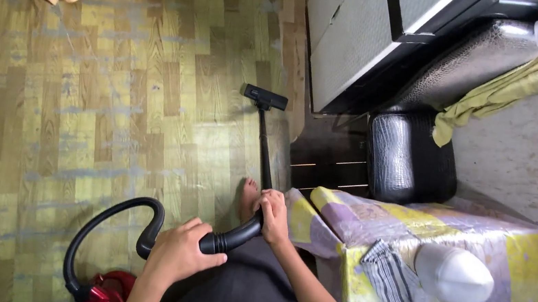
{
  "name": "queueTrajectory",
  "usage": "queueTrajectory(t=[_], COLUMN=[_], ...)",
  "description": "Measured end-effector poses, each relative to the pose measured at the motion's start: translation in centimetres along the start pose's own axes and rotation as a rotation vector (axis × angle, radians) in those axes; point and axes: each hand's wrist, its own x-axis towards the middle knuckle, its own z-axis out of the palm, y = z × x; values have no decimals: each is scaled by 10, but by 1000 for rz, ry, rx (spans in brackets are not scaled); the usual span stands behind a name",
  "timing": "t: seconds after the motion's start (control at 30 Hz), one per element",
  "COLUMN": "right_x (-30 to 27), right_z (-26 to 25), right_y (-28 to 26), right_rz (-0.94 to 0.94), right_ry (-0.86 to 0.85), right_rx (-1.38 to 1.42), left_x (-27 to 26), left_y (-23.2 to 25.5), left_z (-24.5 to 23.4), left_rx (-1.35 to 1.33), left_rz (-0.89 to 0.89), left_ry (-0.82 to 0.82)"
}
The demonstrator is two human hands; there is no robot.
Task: The person uses a red canister vacuum cleaner to clean a wooden floor in a room. They move the vacuum wand back and forth across the floor area near a bed and a cabinet.
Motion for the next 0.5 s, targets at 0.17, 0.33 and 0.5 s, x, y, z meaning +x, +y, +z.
queueTrajectory(t=[0.17,0.33,0.5], right_x=[-53,-31,1], right_z=[1,4,5], right_y=[20,60,43], right_rz=[-13,-35,-46], right_ry=[12,7,-169], right_rx=[9,120,25], left_x=[-28,1,25], left_y=[-4,-22,-40], left_z=[34,59,67], left_rx=[-33,-118,-100], left_rz=[49,170,153], left_ry=[25,247,382])
